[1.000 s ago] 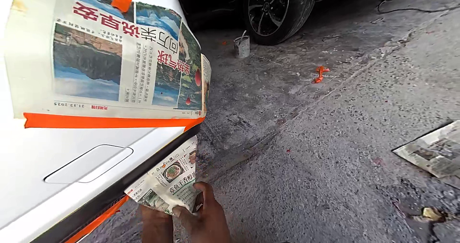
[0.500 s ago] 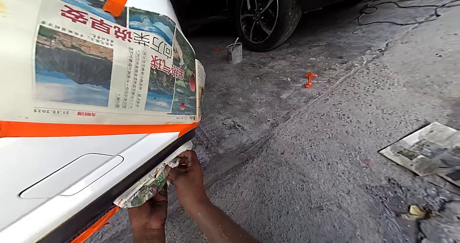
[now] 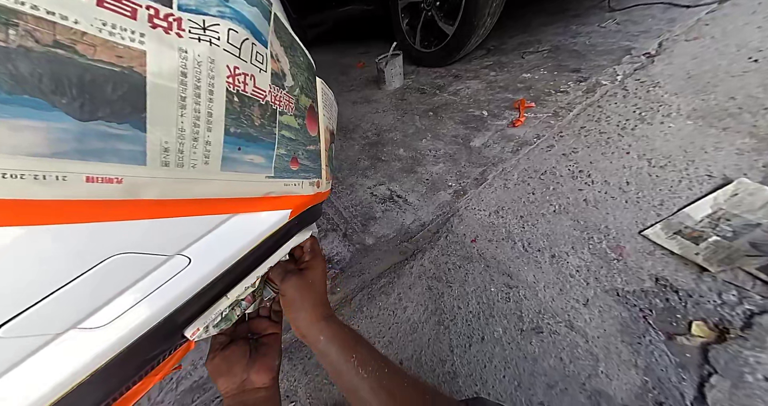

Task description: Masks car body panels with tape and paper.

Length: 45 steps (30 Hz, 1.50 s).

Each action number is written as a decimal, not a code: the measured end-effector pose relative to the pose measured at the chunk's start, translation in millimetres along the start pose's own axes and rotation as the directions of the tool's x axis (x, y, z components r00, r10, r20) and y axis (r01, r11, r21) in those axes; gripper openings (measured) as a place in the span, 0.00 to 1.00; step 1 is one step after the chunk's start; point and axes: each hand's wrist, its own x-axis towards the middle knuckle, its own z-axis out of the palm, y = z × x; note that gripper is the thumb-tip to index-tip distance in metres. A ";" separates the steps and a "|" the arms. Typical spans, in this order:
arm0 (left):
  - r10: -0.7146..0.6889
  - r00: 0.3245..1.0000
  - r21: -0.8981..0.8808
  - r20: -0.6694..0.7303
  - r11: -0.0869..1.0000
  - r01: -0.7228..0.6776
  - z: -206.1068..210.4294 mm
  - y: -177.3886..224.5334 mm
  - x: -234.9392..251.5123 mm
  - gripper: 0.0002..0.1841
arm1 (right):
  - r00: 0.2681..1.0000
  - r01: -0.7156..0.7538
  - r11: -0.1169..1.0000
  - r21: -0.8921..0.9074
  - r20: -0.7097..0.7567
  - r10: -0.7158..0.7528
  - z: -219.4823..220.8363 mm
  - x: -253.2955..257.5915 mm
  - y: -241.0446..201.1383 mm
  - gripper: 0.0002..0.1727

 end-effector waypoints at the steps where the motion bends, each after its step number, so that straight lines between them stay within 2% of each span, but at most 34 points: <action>1: 0.023 1.000 -0.030 -0.021 0.999 -0.023 0.6 -1.8 -2.4 0.23 | 1.000 0.000 1.000 0.015 0.006 0.000 -0.6 0.0 -0.6 0.26; 3: 0.054 0.998 -0.046 -0.043 0.997 -0.056 4.6 -5.7 -10.5 0.16 | 0.999 -0.005 0.999 0.039 0.034 0.004 -2.3 0.7 -1.0 0.27; 5: 0.061 0.998 -0.035 0.013 0.998 -0.060 6.5 -7.0 -16.6 0.12 | 0.999 0.000 0.999 0.049 0.052 -0.002 -2.3 2.5 -1.5 0.26; 7: 0.067 0.997 -0.005 0.047 0.998 -0.067 12.0 -6.6 -20.2 0.13 | 0.998 -0.007 0.998 0.060 0.059 0.004 -2.4 2.9 -4.0 0.26; 10: 0.124 0.992 0.163 -0.024 0.979 -0.118 32.4 -7.6 -26.0 0.16 | 0.997 -0.039 0.998 0.053 0.071 0.036 -3.3 2.7 -8.1 0.24; 12: 0.162 0.982 0.252 -0.098 0.958 -0.134 46.8 -7.6 -26.3 0.13 | 0.995 -0.061 0.997 0.044 0.084 0.057 -4.0 2.3 -11.7 0.22; 16: 0.164 0.979 0.295 -0.118 0.947 -0.123 54.8 -5.3 -28.2 0.11 | 0.994 -0.100 0.980 -0.169 0.035 0.107 -4.9 -1.6 -24.0 0.18; 19: 0.146 0.984 0.289 -0.100 0.951 -0.112 53.7 -1.2 -27.8 0.11 | 0.990 -0.132 0.926 -0.352 -0.094 0.106 -9.5 -12.7 -34.7 0.18; 21: 0.135 0.987 0.277 -0.086 0.955 -0.106 50.4 1.6 -26.6 0.12 | 0.993 -0.024 0.873 -0.487 -0.114 -0.036 -20.6 -21.7 -32.4 0.20; 24: 0.134 0.989 0.243 -0.066 0.963 -0.115 50.5 1.8 -26.7 0.12 | 0.947 0.255 0.674 -0.693 0.039 -0.318 -34.4 -21.0 -15.7 0.22; 27: 0.125 0.992 0.228 -0.002 0.966 -0.121 47.0 2.3 -28.0 0.14 | 0.910 0.366 0.503 -0.783 0.189 -0.368 -36.7 -19.6 -8.2 0.28; 32: 0.103 0.987 0.211 0.119 0.969 -0.127 37.1 4.7 -26.5 0.19 | 0.884 0.401 0.325 -0.857 0.269 -0.382 -36.9 -18.7 -6.4 0.35; 34: 0.102 0.984 0.231 0.145 0.964 -0.134 35.1 3.6 -25.8 0.19 | 0.877 0.412 0.285 -0.865 0.292 -0.381 -38.1 -19.3 -5.6 0.37; 37: 0.123 0.987 0.270 0.101 0.952 -0.146 40.0 -0.3 -26.8 0.18 | 0.875 0.424 0.342 -0.838 0.283 -0.392 -40.7 -20.1 -5.5 0.34; 39: 0.124 0.988 0.266 0.089 0.953 -0.143 38.7 1.0 -26.4 0.17 | 0.836 0.470 0.348 -0.812 0.282 -0.471 -42.2 -19.2 -1.9 0.31; 42: 0.126 0.988 0.284 0.084 0.948 -0.145 37.4 0.5 -26.4 0.16 | 0.773 0.535 0.272 -0.800 0.332 -0.541 -47.4 -17.4 5.0 0.26; 45: 0.143 0.987 0.295 0.067 0.943 -0.157 40.0 -1.8 -28.5 0.15 | 0.759 0.550 0.204 -0.810 0.382 -0.527 -49.8 -16.7 9.3 0.31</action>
